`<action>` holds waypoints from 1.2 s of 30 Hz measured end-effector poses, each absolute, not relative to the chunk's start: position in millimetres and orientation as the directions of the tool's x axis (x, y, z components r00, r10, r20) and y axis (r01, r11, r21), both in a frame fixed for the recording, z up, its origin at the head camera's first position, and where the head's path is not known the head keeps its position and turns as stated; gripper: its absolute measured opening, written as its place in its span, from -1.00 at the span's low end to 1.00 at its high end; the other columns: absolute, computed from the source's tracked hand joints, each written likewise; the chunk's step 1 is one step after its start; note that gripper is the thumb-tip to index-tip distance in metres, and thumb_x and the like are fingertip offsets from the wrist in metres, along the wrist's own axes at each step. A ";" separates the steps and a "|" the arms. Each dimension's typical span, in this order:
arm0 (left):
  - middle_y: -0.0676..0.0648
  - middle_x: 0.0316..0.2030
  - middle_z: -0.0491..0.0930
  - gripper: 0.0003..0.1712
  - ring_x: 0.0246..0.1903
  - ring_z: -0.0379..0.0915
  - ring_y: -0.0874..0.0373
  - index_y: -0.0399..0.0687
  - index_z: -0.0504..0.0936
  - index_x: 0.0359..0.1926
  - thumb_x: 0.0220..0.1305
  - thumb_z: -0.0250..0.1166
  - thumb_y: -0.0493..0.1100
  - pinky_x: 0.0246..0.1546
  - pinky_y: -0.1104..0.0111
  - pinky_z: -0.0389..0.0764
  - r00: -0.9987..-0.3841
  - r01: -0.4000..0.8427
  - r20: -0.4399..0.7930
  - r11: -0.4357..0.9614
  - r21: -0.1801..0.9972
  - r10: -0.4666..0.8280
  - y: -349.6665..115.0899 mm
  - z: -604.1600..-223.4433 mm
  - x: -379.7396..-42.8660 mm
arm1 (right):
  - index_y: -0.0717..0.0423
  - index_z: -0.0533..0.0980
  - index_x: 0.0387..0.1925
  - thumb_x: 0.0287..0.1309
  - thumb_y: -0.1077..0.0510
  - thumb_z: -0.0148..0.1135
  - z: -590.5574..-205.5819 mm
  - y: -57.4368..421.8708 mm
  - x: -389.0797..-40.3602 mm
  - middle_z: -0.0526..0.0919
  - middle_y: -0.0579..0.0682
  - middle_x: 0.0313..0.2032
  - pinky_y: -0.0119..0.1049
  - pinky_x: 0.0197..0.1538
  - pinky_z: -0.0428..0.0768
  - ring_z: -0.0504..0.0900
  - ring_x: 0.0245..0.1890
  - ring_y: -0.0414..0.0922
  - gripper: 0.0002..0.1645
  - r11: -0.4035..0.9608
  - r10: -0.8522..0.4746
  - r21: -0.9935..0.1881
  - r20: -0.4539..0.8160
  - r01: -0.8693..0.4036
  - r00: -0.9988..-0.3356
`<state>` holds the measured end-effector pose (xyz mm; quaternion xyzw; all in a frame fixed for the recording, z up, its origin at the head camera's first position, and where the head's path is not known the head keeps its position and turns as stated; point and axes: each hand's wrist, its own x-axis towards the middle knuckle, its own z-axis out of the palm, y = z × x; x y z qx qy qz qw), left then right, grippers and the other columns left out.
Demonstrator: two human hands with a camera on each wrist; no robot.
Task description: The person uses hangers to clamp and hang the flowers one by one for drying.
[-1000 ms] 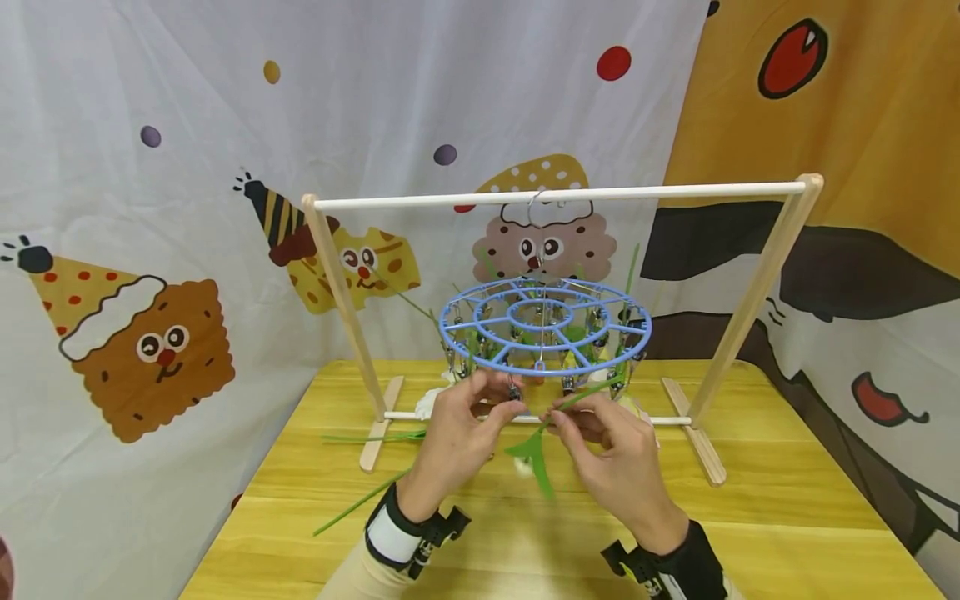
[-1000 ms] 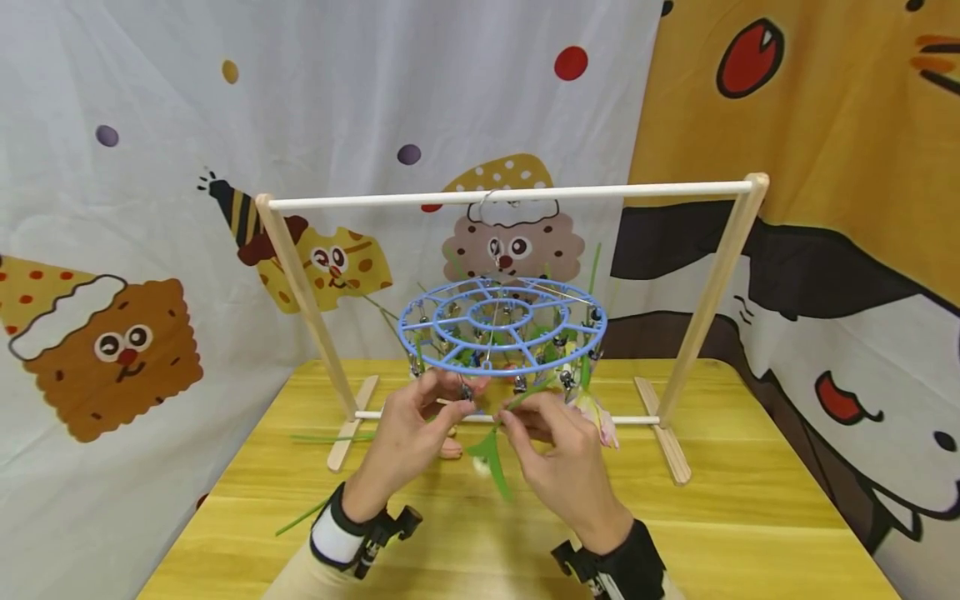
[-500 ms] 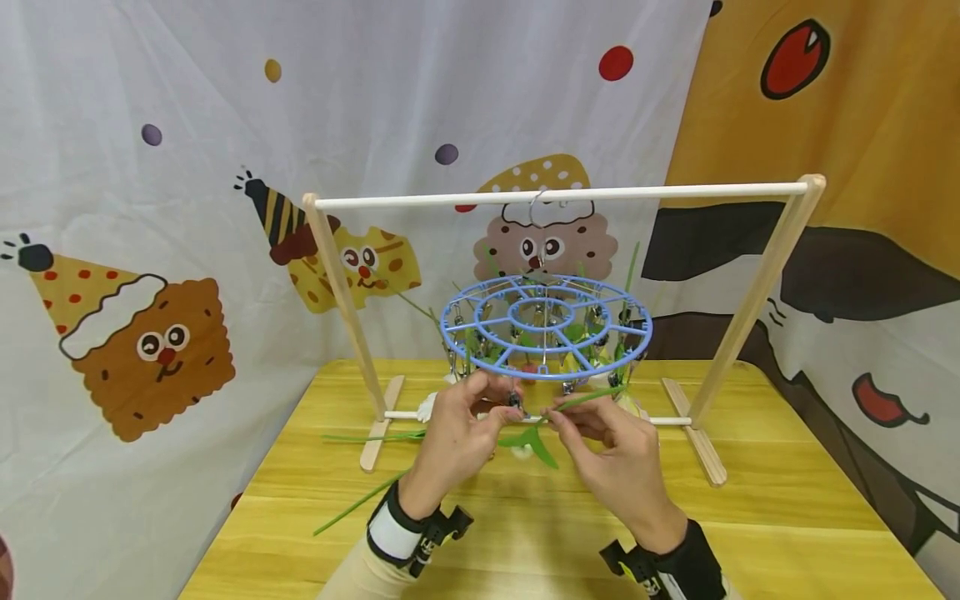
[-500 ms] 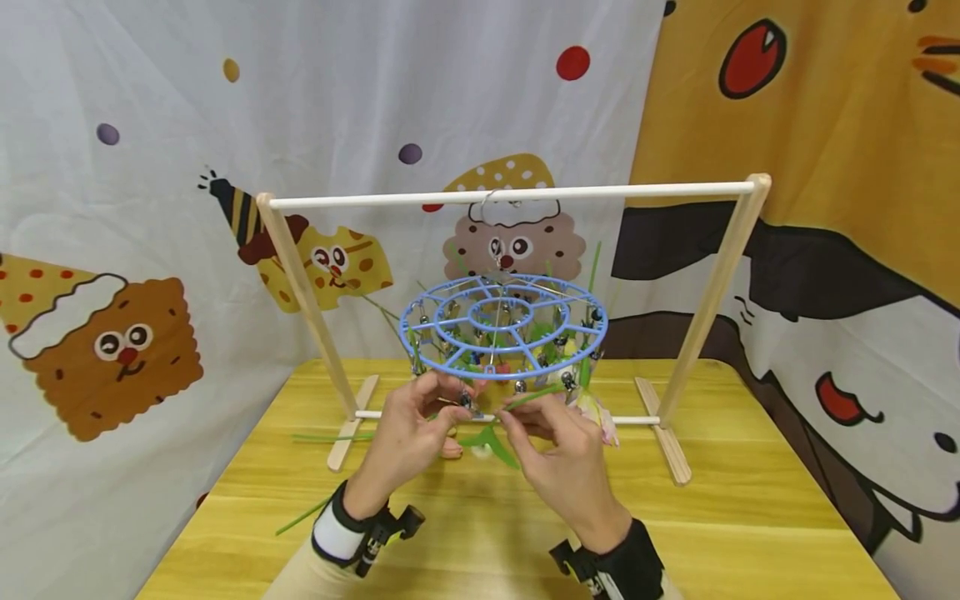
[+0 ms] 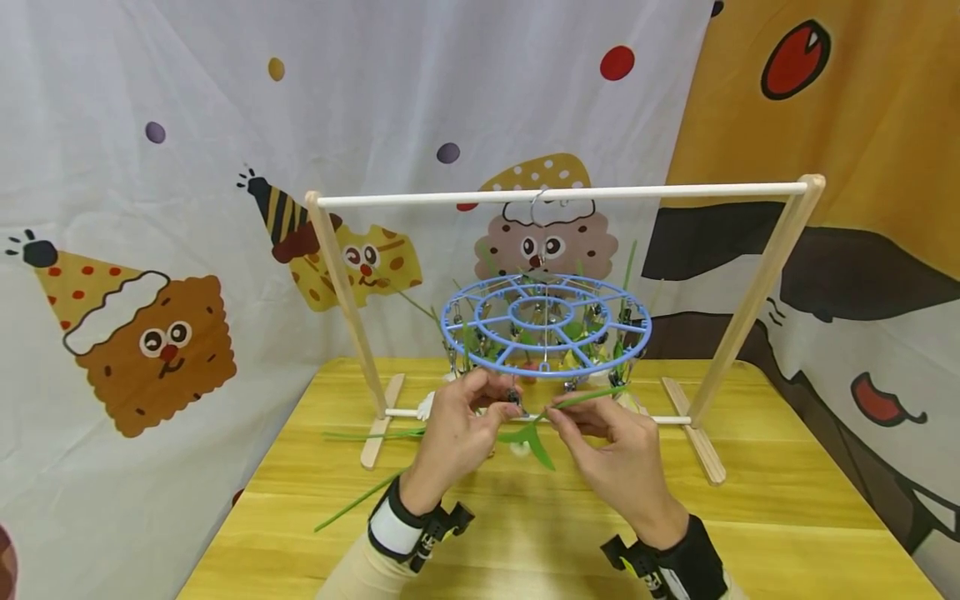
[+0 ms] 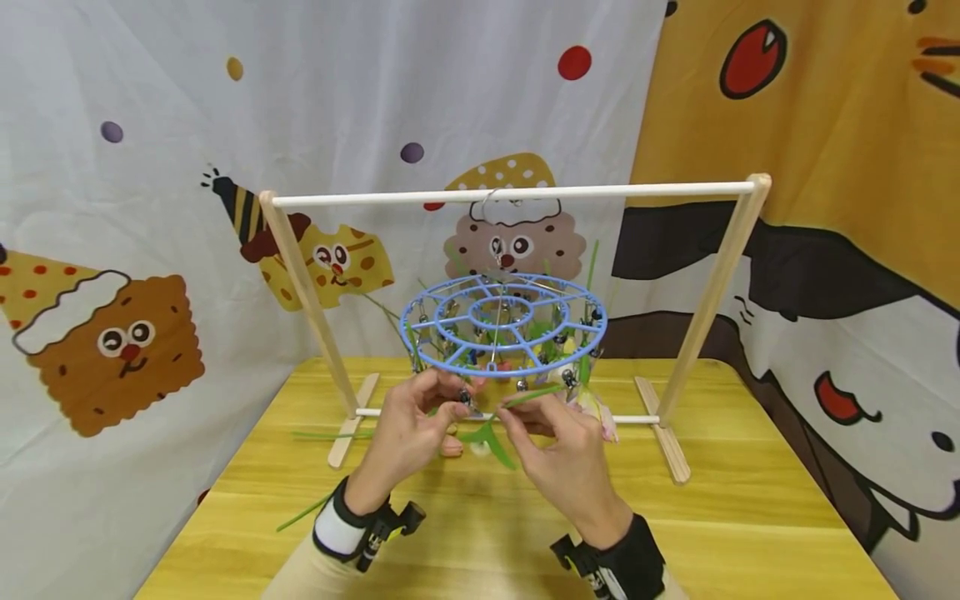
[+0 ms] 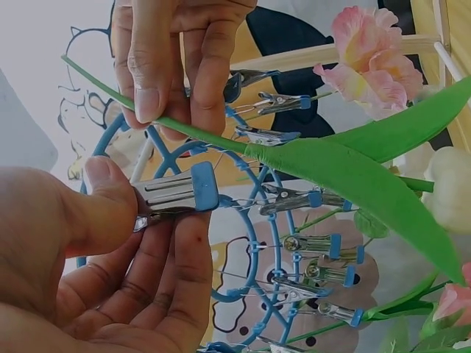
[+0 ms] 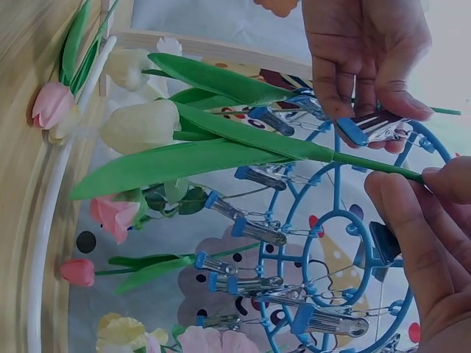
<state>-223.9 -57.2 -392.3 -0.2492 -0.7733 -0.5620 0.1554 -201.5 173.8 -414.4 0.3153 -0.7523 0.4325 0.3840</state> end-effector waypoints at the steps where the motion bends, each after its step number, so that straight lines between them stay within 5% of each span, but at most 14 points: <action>1: -0.07 -0.10 0.92 -0.87 -0.15 0.90 0.12 -0.08 0.85 -0.01 0.56 0.50 -0.37 -0.06 0.36 0.88 -0.828 0.559 0.519 0.243 0.793 0.210 -57.6 -391.9 -223.7 | 0.18 0.81 -0.07 0.20 0.54 0.66 -413.9 173.5 -201.4 0.96 0.09 -0.14 -0.51 -0.12 0.85 0.97 -0.27 -0.21 -0.65 0.427 -0.143 -0.410 0.849 -0.806 -0.508; 14: -0.08 -0.18 0.92 -0.69 -0.20 0.88 0.08 -0.04 0.89 -0.06 0.50 0.35 -0.50 -0.33 0.45 0.72 -0.860 0.510 0.480 0.258 0.821 0.171 -57.9 -391.0 -224.4 | 0.12 0.83 -0.02 0.22 0.50 0.68 -411.9 171.2 -200.8 0.96 0.05 -0.15 -0.51 -0.10 0.86 0.97 -0.26 -0.20 -0.63 0.435 -0.165 -0.407 0.841 -0.803 -0.515; 29: -0.09 -0.23 0.91 -0.79 -0.27 0.83 0.23 -0.05 0.87 -0.14 0.51 0.44 -0.44 -0.43 0.48 0.60 -0.862 0.507 0.476 0.248 0.826 0.177 -56.5 -395.5 -226.3 | 0.14 0.84 -0.02 0.15 0.59 0.66 -411.4 166.5 -203.5 0.96 0.09 -0.17 -0.48 -0.09 0.87 0.99 -0.24 -0.15 -0.55 0.373 -0.168 -0.413 0.851 -0.831 -0.498; 36: -0.07 -0.22 0.93 -0.77 -0.25 0.90 0.01 -0.02 0.88 -0.12 0.51 0.42 -0.44 -0.39 0.45 0.64 -0.854 0.519 0.484 0.263 0.813 0.190 -55.5 -395.4 -226.1 | 0.13 0.84 -0.05 0.19 0.54 0.68 -412.4 164.1 -205.4 0.97 0.09 -0.18 -0.48 -0.10 0.87 0.99 -0.26 -0.13 -0.61 0.392 -0.166 -0.413 0.847 -0.822 -0.505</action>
